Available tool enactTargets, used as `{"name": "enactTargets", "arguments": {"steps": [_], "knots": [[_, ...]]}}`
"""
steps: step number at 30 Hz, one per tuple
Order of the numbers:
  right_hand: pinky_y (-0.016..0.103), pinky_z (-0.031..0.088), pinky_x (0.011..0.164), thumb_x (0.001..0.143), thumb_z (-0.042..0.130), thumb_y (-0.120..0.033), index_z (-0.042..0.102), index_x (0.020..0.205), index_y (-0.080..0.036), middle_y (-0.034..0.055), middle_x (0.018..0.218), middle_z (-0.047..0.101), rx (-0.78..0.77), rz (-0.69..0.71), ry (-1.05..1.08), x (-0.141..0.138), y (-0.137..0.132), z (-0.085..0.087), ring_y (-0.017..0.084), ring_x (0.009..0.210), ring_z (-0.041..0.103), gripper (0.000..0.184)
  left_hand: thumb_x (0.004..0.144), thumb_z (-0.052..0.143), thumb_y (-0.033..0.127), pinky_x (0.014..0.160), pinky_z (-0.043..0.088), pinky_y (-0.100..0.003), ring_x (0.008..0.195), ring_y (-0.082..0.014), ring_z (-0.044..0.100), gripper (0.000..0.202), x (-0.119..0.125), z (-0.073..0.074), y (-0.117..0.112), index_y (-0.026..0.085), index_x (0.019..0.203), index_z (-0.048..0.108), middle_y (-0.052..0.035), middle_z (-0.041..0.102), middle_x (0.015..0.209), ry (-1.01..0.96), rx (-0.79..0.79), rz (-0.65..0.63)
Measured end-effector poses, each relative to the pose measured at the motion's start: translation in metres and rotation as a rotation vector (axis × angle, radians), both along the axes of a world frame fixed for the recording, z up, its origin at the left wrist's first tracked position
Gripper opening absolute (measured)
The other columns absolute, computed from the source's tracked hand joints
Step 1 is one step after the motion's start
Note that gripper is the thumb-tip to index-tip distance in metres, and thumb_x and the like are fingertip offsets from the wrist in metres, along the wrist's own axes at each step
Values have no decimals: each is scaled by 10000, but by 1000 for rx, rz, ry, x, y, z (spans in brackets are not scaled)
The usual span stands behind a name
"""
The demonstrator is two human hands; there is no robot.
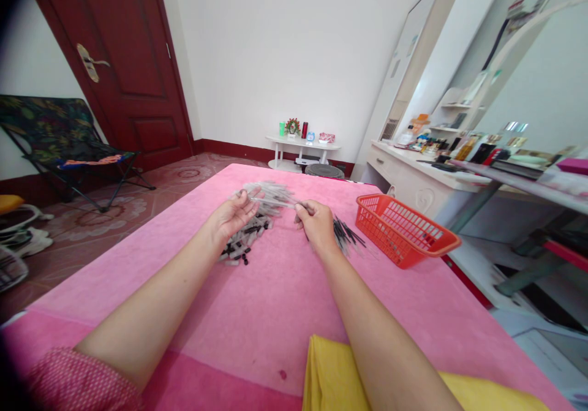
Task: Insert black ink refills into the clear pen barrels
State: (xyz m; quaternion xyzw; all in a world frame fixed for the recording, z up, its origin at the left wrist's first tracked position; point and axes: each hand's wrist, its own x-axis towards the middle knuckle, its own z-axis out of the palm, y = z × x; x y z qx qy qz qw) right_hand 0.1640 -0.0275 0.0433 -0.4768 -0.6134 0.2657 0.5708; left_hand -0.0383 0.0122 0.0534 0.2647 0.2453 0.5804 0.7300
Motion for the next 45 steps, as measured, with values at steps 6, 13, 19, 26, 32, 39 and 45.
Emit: {"name": "enactTargets", "arguments": {"steps": [6, 13, 19, 26, 32, 39, 45], "knots": [[208, 410, 434, 740, 558, -373, 607, 730, -144, 13, 552, 582, -2, -17, -10, -1, -1, 0, 102, 442, 502, 235, 848, 487, 105, 790, 481, -225, 926, -112, 627, 132, 3, 0, -1, 177, 744, 449, -26, 625, 1109, 16, -11, 5], [207, 408, 427, 745, 556, -385, 610, 759, -132, 19, 560, 591, -11, -36, -6, 2, -1, 1, 103, 436, 505, 259, 731, 654, 158, 673, 494, -194, 782, -113, 653, 139, 8, -8, -4, 174, 841, 571, -29, 677, 967, 245, 40, 34], [193, 371, 414, 779, 519, -384, 588, 710, -135, -1, 540, 566, 11, -37, 4, 4, -4, 8, 86, 412, 478, 268, 576, 778, 287, 485, 413, -158, 579, -87, 603, 326, 3, -6, -3, 132, 848, 689, -50, 688, 782, 527, 72, 127], [200, 285, 400, 798, 485, -391, 586, 692, -135, -20, 491, 524, 16, -83, -107, 2, -10, 17, 80, 384, 407, 295, 563, 783, 282, 464, 403, -161, 475, -47, 489, 244, 2, -9, 1, 101, 695, 685, -41, 663, 637, 451, 108, 75], [206, 258, 425, 789, 481, -374, 588, 677, -140, -40, 467, 450, 57, -163, -142, 2, -9, 16, 82, 415, 359, 280, 558, 788, 241, 474, 408, -158, 462, -42, 486, 231, 10, -14, 0, 94, 675, 653, -30, 635, 593, 352, 84, 57], [212, 219, 385, 739, 524, -399, 579, 625, -146, -56, 417, 379, -39, -171, -24, -1, -11, 21, 73, 369, 300, 283, 505, 807, 296, 506, 406, -174, 486, -52, 488, 314, 14, -21, 1, 96, 704, 668, -23, 633, 588, 320, 181, 82], [188, 164, 343, 720, 555, -328, 517, 565, -142, -76, 375, 303, -234, -82, 203, -5, -16, 30, 39, 318, 224, 245, 531, 784, 306, 537, 410, -189, 526, -74, 527, 333, 15, -19, -1, 113, 780, 676, -17, 645, 611, 327, 307, 122]]}}
